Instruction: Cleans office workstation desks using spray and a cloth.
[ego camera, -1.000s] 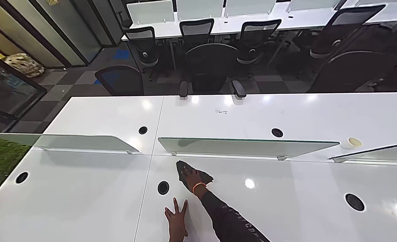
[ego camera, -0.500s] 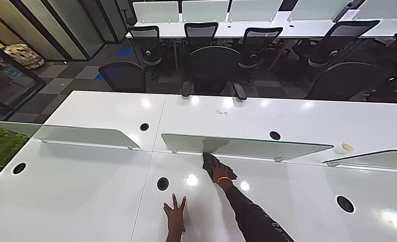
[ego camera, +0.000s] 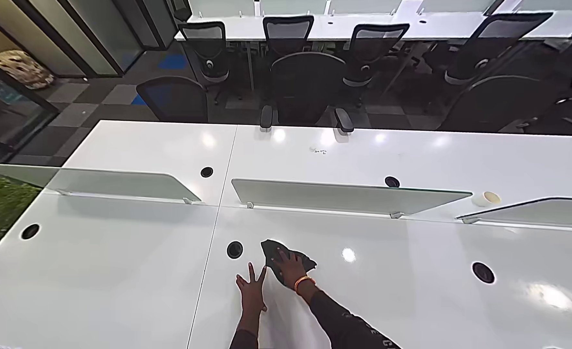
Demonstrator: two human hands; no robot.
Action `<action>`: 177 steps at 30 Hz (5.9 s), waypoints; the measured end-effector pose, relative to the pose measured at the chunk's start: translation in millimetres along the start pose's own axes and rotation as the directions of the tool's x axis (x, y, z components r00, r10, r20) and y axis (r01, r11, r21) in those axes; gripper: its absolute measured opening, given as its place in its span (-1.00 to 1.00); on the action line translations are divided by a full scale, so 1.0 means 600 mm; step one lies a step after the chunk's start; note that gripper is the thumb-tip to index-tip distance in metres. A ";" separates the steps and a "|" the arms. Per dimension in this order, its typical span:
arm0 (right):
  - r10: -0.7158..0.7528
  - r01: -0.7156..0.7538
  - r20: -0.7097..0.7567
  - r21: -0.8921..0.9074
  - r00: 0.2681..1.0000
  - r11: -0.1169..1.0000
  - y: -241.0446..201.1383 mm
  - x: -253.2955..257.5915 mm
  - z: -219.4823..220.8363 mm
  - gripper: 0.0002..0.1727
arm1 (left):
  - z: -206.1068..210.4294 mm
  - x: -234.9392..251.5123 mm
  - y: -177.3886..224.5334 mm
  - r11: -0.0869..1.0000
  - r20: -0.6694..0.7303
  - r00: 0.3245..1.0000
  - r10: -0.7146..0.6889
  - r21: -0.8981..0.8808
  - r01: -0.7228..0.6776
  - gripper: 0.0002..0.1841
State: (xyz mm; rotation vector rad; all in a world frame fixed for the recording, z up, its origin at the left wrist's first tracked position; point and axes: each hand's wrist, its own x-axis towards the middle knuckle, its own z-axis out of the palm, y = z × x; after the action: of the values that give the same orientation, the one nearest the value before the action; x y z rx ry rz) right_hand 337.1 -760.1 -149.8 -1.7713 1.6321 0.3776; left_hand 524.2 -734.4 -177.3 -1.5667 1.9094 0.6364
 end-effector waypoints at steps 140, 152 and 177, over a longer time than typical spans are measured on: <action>0.553 0.364 -0.341 0.929 0.761 0.071 0.040 -0.386 0.118 -0.71 | 0.121 -0.209 -0.268 0.981 0.190 0.970 0.153 -0.150 -0.126 0.01; 0.413 -0.135 -0.757 0.403 0.506 0.905 0.016 -0.494 -0.030 -0.57 | 0.122 -0.212 -0.267 0.981 0.190 0.969 0.157 -0.144 -0.131 0.01; 0.460 -0.363 -0.110 0.468 0.881 0.806 -0.067 -0.448 0.048 -0.45 | 0.127 -0.208 -0.261 0.985 0.188 0.971 0.147 -0.116 -0.127 0.06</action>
State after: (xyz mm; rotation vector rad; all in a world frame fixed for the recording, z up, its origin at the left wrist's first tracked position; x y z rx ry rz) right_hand 337.4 -538.9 10.5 -1.1410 2.0766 -0.0057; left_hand 705.8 -625.1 -144.5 -1.3844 1.8719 0.9281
